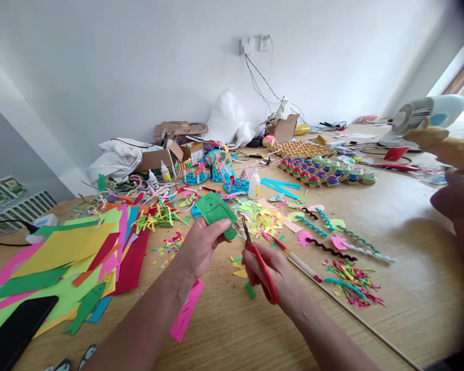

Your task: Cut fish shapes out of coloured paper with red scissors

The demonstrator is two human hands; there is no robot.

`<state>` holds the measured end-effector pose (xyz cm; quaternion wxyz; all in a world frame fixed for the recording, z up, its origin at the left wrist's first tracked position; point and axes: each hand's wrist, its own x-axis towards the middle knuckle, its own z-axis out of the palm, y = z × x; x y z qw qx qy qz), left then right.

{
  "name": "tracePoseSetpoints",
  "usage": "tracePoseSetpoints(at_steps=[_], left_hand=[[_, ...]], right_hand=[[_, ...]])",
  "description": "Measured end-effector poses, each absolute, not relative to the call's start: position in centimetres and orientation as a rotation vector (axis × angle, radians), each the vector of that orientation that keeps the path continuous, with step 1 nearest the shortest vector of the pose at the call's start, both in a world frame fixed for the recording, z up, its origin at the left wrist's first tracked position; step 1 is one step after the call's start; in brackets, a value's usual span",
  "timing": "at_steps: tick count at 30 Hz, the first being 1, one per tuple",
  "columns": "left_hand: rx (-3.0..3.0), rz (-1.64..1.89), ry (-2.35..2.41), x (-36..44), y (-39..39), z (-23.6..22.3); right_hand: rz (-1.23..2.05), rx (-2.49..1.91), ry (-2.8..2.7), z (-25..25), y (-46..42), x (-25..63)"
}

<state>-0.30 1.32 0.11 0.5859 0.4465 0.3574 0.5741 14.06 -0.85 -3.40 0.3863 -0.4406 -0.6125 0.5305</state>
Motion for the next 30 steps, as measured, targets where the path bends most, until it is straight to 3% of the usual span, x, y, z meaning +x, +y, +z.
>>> tracePoseSetpoints(at_steps=[30], left_hand=[[1.074,1.311,0.758,0.9,0.1,0.0]], right_hand=[[1.441,-1.053,-1.491,-3.1,-2.9,13.8]])
